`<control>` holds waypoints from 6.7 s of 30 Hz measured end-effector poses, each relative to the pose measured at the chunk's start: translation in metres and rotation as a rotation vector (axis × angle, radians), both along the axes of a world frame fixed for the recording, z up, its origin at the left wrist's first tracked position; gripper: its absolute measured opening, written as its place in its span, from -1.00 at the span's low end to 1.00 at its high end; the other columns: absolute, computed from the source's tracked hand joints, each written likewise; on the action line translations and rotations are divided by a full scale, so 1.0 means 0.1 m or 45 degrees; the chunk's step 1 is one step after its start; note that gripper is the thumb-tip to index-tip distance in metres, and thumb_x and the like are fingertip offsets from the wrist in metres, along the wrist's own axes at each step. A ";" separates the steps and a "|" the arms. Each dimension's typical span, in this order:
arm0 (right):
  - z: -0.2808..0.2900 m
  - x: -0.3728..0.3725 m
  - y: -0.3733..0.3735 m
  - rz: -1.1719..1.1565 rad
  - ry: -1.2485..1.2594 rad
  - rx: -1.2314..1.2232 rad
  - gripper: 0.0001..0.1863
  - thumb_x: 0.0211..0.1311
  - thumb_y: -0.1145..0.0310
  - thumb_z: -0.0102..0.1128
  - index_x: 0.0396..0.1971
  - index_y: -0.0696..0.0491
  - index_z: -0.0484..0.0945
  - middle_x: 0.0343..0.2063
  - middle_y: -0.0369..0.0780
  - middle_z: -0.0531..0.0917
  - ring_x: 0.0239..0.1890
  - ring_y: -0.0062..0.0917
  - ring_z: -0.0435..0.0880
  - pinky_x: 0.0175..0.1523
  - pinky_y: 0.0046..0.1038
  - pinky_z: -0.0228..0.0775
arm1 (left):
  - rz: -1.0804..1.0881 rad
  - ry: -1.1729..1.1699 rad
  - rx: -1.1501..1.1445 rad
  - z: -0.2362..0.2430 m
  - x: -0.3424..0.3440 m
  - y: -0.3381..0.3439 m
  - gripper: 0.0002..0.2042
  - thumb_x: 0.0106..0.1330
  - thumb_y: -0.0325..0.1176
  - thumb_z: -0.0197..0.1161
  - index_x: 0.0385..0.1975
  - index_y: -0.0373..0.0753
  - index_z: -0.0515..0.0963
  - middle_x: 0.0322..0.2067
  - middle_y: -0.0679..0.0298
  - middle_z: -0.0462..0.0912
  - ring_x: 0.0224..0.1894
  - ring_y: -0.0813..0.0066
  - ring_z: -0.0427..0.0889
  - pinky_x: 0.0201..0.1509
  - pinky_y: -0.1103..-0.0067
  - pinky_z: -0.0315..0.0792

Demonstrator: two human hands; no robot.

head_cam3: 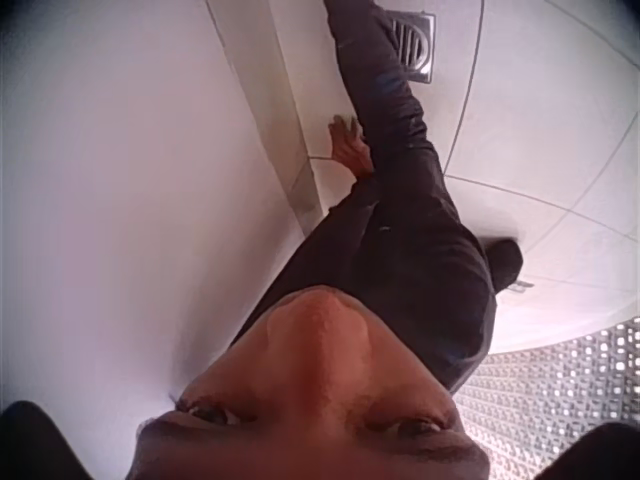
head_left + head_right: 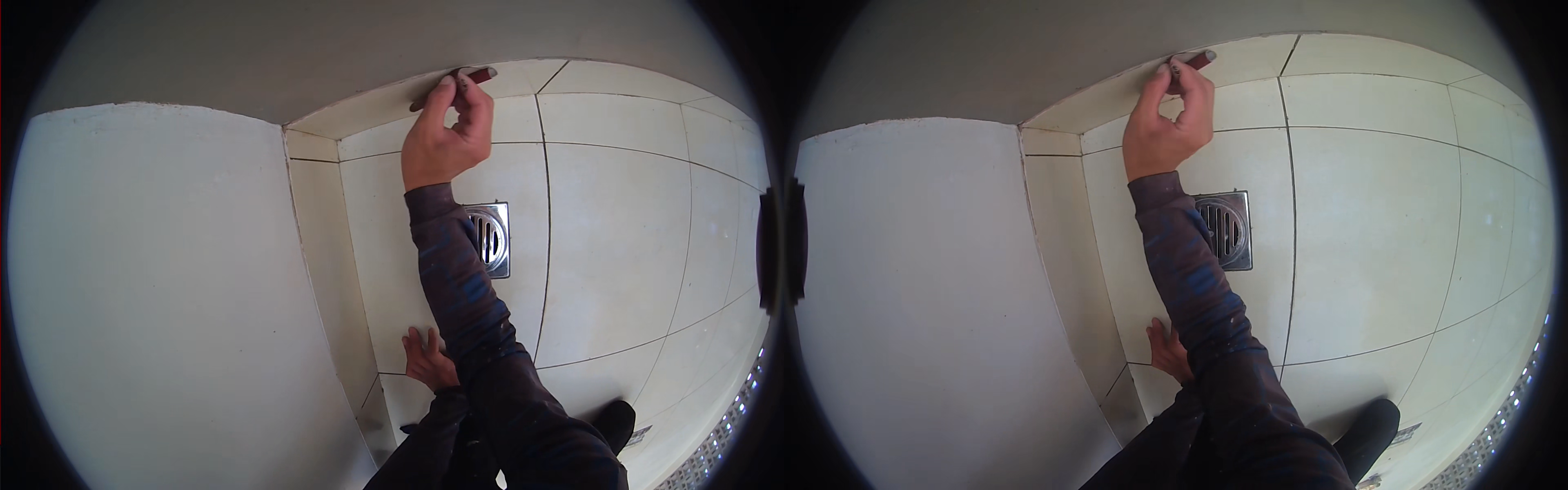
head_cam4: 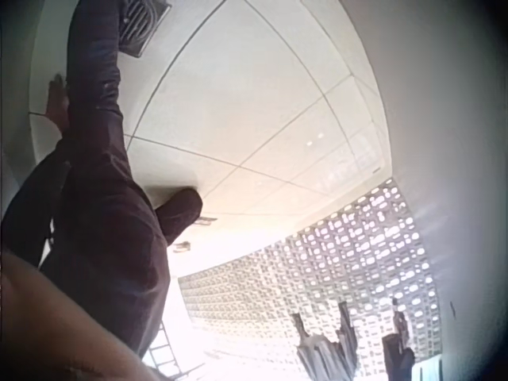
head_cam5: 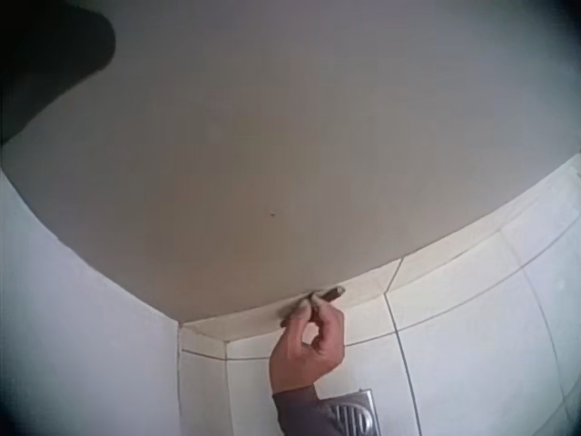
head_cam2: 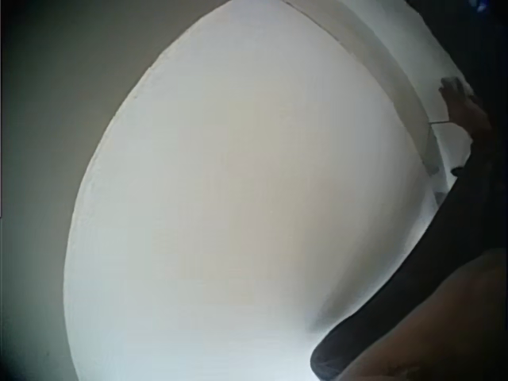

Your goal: The person wipes a floor tile with a cloth, scrapes along the edges and grout lines with a small tool, and rinses the cloth in a bucket of water.

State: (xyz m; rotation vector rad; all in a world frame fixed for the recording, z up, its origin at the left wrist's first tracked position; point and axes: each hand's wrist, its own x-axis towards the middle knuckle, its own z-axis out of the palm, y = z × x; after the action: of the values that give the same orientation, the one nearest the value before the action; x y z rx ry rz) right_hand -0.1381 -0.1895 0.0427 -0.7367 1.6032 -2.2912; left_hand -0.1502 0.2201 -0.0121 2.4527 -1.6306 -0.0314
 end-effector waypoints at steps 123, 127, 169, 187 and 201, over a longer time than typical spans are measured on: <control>-0.10 -1.28 -0.20 -0.138 0.224 0.008 -0.88 0.37 0.56 0.32 -0.14 0.21 0.68 -0.38 -0.25 0.68 -0.35 -0.59 0.66 -0.16 -0.53 0.56 | 0.008 0.082 -0.028 0.26 -0.25 -0.16 -0.45 0.30 -0.29 -0.05 0.33 -0.27 0.39 0.48 -0.19 0.27 0.51 -0.23 0.24 0.48 -0.06 0.10; -0.04 -1.37 -0.21 -0.077 0.418 -0.052 -0.88 0.39 0.53 0.31 -0.14 0.21 0.68 -0.36 -0.26 0.70 -0.34 -0.57 0.67 -0.15 -0.50 0.56 | 0.045 0.050 -0.055 0.24 -0.27 -0.18 -0.43 0.26 -0.32 -0.04 0.32 -0.25 0.38 0.48 -0.18 0.27 0.50 -0.24 0.25 0.48 -0.07 0.09; -0.01 -1.02 -0.11 -0.020 0.137 -0.065 -0.84 0.27 0.62 0.35 -0.16 0.16 0.68 -0.29 -0.20 0.73 -0.31 -0.51 0.70 -0.10 -0.51 0.57 | 0.040 0.048 -0.028 0.25 -0.27 -0.17 -0.47 0.40 -0.21 -0.08 0.34 -0.26 0.39 0.47 -0.21 0.27 0.51 -0.22 0.26 0.48 -0.05 0.10; 0.00 -0.35 -0.03 0.040 0.297 -0.072 -0.86 0.34 0.63 0.33 -0.13 0.18 0.68 -0.30 -0.26 0.67 -0.35 -0.59 0.63 -0.23 -0.52 0.55 | 0.047 0.096 -0.054 0.25 -0.20 -0.16 -0.47 0.37 -0.22 0.01 0.36 -0.16 0.37 0.47 -0.10 0.31 0.50 -0.23 0.26 0.43 -0.02 0.14; -0.06 0.09 0.12 0.224 0.417 -0.144 -0.86 0.34 0.63 0.32 -0.15 0.18 0.68 -0.29 -0.27 0.69 -0.33 -0.58 0.65 -0.21 -0.52 0.58 | 0.052 0.144 0.082 0.16 -0.14 -0.07 -0.39 0.22 -0.37 0.25 0.35 -0.03 0.38 0.48 0.01 0.33 0.49 -0.18 0.32 0.41 0.04 0.17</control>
State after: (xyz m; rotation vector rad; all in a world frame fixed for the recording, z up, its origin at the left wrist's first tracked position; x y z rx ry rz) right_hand -0.1288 -0.1775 0.0364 -1.2834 1.4707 -2.2347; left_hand -0.1644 0.2129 0.0043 2.4815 -1.5554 -0.2164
